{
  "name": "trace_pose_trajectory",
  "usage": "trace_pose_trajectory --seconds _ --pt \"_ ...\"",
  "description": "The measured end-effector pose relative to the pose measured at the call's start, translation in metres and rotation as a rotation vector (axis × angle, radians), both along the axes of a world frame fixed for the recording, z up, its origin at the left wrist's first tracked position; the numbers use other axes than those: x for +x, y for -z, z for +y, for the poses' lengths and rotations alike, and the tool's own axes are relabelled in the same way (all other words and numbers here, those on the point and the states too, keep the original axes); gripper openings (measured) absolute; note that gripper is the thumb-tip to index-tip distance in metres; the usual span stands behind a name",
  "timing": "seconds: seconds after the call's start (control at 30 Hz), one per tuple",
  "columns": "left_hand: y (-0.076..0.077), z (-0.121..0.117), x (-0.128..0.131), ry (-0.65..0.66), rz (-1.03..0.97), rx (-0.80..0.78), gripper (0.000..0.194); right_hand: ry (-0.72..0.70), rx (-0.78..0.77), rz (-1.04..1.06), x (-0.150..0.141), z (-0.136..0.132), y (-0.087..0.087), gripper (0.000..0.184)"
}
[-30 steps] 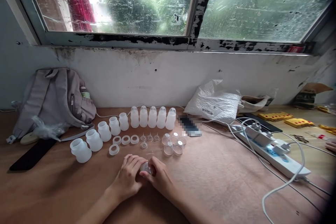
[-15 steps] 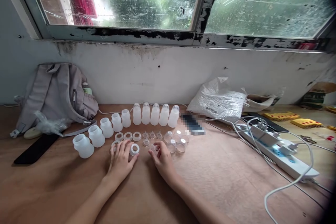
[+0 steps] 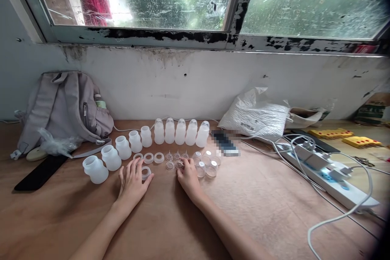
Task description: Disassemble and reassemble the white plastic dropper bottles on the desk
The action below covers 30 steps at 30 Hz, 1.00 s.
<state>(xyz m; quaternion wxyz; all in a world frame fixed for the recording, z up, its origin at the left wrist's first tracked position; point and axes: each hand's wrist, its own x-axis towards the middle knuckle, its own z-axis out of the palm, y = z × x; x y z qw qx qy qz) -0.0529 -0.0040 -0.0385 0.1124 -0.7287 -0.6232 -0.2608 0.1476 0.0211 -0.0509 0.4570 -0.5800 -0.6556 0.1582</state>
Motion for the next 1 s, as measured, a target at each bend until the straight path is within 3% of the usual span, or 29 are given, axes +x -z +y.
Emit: trace_pose_trajectory --seconds 0.13,0.37,0.5,0.7,1.0 --pt "-0.002 0.002 -0.006 0.016 -0.028 -0.027 0.058 0.002 -0.037 0.015 0.001 -0.001 -0.001 0.025" --pt "-0.011 0.013 -0.035 0.283 -0.030 -0.180 0.064 0.028 -0.029 0.031 0.001 0.000 -0.002 0.022" --pt "-0.005 0.020 -0.041 0.254 -0.057 -0.156 0.057 0.042 -0.011 0.056 0.001 0.000 -0.001 0.023" --pt "0.010 0.022 -0.030 0.219 -0.074 -0.121 0.056 0.032 0.022 0.117 0.001 -0.002 0.000 0.024" --pt "0.015 0.020 -0.019 0.180 -0.069 -0.137 0.053 0.008 -0.025 0.138 0.002 -0.002 -0.005 0.024"
